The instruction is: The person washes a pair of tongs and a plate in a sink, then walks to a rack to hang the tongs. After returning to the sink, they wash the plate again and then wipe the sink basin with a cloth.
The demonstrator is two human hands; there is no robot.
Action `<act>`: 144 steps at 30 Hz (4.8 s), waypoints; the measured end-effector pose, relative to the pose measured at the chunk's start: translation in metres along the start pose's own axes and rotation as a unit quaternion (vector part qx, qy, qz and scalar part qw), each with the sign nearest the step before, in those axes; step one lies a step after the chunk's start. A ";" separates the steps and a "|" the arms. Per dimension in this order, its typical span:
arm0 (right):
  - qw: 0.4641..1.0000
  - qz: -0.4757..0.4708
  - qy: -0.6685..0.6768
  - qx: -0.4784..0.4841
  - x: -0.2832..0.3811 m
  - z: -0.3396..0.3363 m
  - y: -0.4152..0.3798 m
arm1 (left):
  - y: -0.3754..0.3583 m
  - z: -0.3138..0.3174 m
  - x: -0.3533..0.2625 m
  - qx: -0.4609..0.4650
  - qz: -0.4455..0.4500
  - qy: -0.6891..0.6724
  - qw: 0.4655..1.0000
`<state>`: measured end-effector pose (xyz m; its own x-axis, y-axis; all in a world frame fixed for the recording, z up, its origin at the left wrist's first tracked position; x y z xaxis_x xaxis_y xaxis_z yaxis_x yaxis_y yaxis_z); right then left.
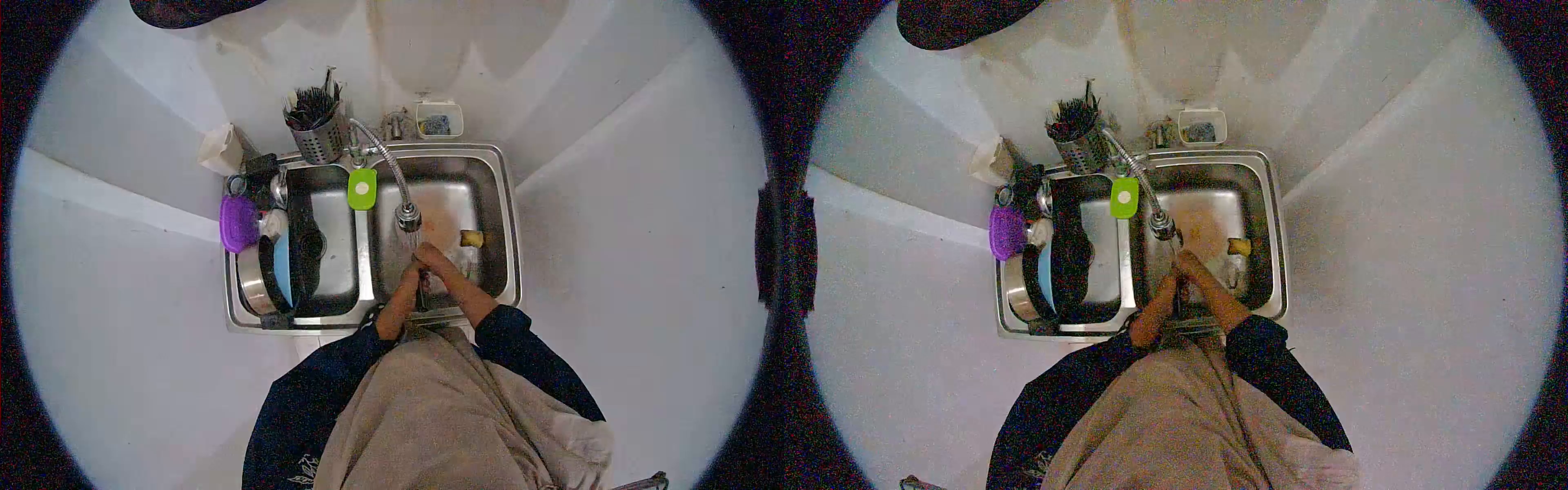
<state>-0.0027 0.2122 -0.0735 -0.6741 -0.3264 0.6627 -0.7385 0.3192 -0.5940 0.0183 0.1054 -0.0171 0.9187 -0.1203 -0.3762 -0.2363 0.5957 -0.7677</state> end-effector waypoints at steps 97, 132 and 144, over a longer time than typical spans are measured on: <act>0.916 0.032 0.398 -0.041 0.047 -0.011 -0.052 | -0.078 0.019 -0.001 -0.064 0.081 0.130 0.986; 0.939 -0.186 0.016 -0.287 0.158 -0.242 -0.207 | -0.053 0.165 -0.070 0.067 0.384 0.316 0.865; 0.905 -0.115 -0.045 -0.406 0.138 -0.270 -0.252 | -0.035 0.109 -0.041 -0.003 0.400 0.288 0.870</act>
<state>0.0949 0.3268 0.2902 -0.5309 -0.5269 0.6638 -0.6269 0.7712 0.1107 0.0236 0.1756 0.0819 0.1484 -0.0477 -0.9878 -0.7311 0.6674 -0.1420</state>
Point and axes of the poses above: each hand's wrist, its own y-axis towards the middle knuckle, its own z-axis out of the palm, x = y × z, the point moved 8 cm from there along y, towards the middle knuckle, and after that the axes turned 5 degrees about -y, right-handed, at the moved point
